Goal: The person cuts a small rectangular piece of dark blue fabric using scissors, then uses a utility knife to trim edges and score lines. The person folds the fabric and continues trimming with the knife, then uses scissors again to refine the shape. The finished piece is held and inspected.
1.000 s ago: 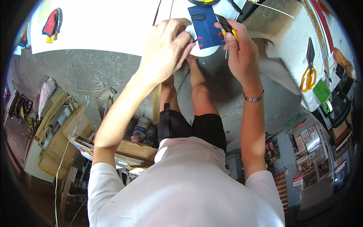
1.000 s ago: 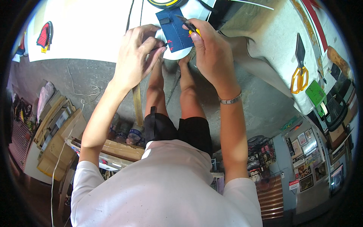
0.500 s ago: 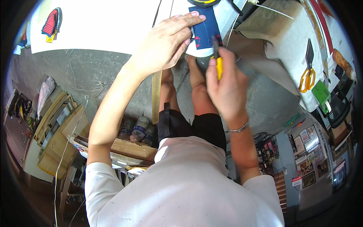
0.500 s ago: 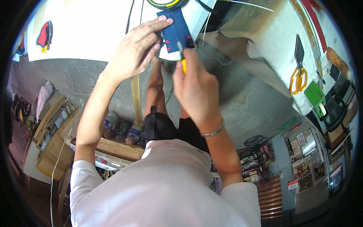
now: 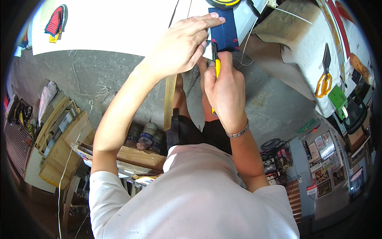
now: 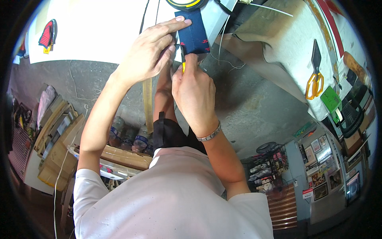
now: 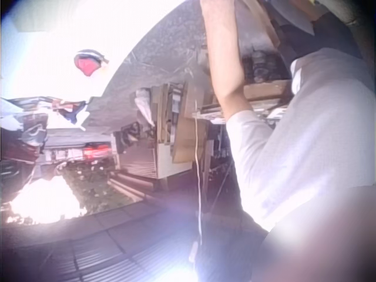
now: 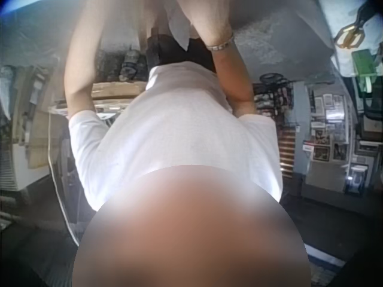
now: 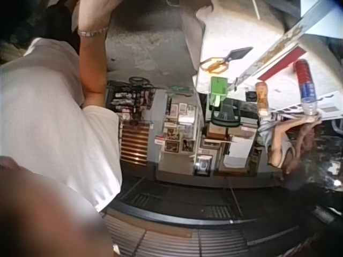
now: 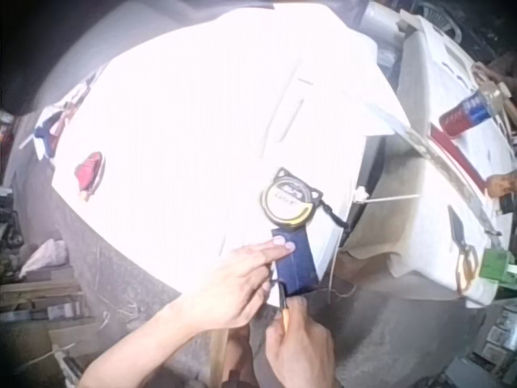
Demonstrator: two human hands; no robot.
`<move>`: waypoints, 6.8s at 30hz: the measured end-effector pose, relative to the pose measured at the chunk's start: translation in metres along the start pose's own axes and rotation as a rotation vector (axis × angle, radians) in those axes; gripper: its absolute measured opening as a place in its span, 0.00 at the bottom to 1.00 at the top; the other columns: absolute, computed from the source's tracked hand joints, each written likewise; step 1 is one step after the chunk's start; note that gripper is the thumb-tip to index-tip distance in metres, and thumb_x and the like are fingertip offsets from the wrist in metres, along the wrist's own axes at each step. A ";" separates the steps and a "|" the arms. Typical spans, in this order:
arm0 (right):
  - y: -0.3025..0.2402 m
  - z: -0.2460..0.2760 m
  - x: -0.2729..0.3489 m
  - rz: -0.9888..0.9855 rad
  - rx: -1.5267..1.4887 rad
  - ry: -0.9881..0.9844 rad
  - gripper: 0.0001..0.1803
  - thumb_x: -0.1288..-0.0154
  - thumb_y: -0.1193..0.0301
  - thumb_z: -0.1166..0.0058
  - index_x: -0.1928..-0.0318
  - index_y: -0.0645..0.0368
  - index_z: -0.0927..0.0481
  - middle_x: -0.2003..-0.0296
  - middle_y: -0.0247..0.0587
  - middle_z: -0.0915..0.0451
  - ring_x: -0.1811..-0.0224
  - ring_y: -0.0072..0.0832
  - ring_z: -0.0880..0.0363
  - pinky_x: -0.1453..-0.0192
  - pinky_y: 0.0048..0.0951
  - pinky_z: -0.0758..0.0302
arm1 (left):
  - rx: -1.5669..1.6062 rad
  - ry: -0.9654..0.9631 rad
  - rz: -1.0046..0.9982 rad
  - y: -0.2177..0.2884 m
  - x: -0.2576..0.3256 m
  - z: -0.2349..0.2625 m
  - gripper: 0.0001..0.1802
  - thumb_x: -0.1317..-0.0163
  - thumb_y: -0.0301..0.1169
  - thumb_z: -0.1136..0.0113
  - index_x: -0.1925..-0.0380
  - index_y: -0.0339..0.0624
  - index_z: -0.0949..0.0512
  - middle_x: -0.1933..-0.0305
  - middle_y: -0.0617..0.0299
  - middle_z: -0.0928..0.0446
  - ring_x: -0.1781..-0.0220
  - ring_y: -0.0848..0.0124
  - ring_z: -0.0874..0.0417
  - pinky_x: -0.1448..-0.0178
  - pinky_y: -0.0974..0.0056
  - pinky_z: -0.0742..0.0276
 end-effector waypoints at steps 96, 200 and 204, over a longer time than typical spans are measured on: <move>0.051 0.026 -0.011 -0.332 -1.034 0.186 0.15 0.34 0.71 0.29 0.56 0.62 0.24 0.67 0.33 0.21 0.79 0.19 0.22 0.73 0.21 0.23 | 0.969 0.435 0.904 0.067 0.035 -0.048 0.09 0.28 0.28 0.35 0.58 0.31 0.19 0.64 0.62 0.18 0.70 0.79 0.19 0.66 0.72 0.22; -0.008 0.145 0.064 0.349 -0.512 -0.246 0.11 0.33 0.73 0.33 0.52 0.60 0.17 0.65 0.26 0.21 0.67 0.11 0.30 0.64 0.20 0.32 | 0.998 0.407 0.456 0.188 0.077 0.058 0.22 0.26 0.38 0.38 0.39 0.36 0.26 0.44 0.54 0.19 0.46 0.72 0.19 0.37 0.64 0.24; 0.004 0.132 0.010 0.345 -0.494 -0.248 0.12 0.31 0.70 0.34 0.51 0.61 0.16 0.68 0.26 0.22 0.66 0.13 0.28 0.61 0.21 0.29 | 0.950 0.349 0.610 0.146 0.062 0.041 0.13 0.32 0.21 0.36 0.48 0.35 0.21 0.53 0.62 0.17 0.54 0.78 0.20 0.45 0.69 0.23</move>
Point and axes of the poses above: each hand's wrist, its own x-axis away from the middle knuckle, its own z-axis out of the back of the hand, y = z × x, the point moved 2 cm from there along -x, towards the middle knuckle
